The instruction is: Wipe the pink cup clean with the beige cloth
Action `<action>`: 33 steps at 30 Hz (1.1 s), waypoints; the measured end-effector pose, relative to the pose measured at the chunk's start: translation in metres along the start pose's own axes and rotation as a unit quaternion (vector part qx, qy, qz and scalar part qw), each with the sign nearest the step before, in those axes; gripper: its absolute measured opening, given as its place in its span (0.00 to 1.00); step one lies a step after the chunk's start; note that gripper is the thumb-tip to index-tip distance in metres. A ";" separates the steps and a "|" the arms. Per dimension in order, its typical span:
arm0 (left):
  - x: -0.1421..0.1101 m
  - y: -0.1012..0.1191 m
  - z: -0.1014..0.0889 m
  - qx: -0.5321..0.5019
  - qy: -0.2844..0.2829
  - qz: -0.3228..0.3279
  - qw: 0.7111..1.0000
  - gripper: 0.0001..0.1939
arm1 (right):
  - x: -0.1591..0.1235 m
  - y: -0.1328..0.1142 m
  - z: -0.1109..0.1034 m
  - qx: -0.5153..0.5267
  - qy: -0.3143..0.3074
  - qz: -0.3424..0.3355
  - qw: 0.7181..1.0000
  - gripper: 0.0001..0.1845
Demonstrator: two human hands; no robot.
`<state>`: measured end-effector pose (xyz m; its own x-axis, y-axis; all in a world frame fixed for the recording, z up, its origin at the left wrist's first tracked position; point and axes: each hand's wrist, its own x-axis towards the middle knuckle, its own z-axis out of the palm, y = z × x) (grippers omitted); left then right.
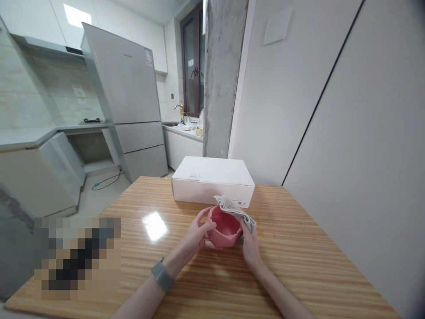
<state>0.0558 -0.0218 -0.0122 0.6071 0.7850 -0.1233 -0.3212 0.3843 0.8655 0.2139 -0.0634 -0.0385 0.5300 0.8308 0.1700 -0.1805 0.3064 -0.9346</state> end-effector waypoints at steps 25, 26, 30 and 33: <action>0.003 0.000 -0.012 -0.002 -0.019 -0.048 0.999 0.19 | 0.004 0.002 -0.004 0.042 -0.053 0.063 0.996 0.24; 0.005 -0.002 -0.012 -0.003 -0.005 -0.046 0.999 0.20 | 0.004 0.003 -0.003 0.041 -0.057 0.062 0.996 0.24; 0.009 -0.005 -0.011 -0.013 0.041 -0.026 0.999 0.25 | -0.003 -0.002 0.001 0.021 -0.055 0.027 0.998 0.23; 0.009 -0.005 -0.009 -0.034 0.064 -0.002 0.997 0.27 | -0.009 -0.007 0.004 -0.009 -0.029 -0.008 1.000 0.20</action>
<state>0.0563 -0.0126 -0.0216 0.5123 0.8370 -0.1921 -0.3702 0.4170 0.8301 0.2075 -0.0713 -0.0322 0.4840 0.8516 0.2014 -0.1583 0.3116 -0.9370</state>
